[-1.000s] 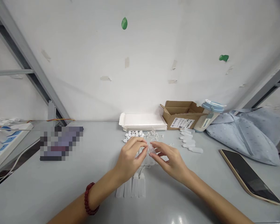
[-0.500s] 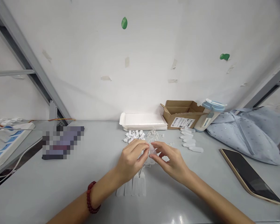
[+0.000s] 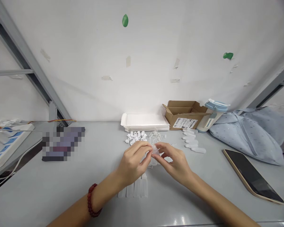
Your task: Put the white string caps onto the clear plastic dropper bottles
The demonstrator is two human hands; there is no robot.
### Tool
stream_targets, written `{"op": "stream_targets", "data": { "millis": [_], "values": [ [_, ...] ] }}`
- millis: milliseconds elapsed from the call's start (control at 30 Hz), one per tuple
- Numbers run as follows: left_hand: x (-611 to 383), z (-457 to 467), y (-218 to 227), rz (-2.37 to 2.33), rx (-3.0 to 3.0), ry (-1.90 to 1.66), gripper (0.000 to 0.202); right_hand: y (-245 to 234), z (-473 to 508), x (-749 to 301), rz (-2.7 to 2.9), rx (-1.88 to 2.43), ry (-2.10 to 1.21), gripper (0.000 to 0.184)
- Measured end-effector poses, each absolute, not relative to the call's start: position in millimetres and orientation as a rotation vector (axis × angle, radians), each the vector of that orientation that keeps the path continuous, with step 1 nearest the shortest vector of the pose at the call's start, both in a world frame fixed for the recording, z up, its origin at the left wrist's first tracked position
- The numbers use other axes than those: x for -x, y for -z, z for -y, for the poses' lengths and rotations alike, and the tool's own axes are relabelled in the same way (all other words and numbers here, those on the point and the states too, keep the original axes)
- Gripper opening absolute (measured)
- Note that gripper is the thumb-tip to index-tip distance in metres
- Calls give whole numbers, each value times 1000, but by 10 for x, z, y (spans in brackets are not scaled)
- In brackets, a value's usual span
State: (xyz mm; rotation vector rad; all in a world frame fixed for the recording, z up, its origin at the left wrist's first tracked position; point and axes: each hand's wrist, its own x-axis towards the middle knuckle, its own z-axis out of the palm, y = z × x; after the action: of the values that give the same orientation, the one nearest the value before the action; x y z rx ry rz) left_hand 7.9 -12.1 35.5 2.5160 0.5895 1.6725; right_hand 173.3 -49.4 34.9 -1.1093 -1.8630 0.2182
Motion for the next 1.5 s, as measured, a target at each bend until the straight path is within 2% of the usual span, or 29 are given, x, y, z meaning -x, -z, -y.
{"op": "stream_targets", "data": {
  "millis": [267,667,867,1133,1300,1400,1500],
  "values": [
    [-88,140,-363,-607,-2519,-1677,17,-363,509,-1724,1820,1147,-232,16],
    [-71,149,-350,-620,-2537,-1568,27,-380,509,-1706,1677,1215,-481,18],
    [-31,156,-410,-514,-2770,-1407,41,-406,502,-1711,1524,1239,-725,25],
    [-43,185,-416,-619,-2951,-1295,34,-410,518,-1680,1376,1237,-984,29],
    [-8,235,-456,-758,-2820,-1030,33,-488,487,-1773,1583,1319,-1020,21],
    [52,330,-464,-788,-2691,-831,39,-632,502,-1885,1882,1351,-1092,13],
    [118,489,-405,-806,-2600,-697,47,-743,553,-1964,2223,1296,-1086,15]
  ]
}}
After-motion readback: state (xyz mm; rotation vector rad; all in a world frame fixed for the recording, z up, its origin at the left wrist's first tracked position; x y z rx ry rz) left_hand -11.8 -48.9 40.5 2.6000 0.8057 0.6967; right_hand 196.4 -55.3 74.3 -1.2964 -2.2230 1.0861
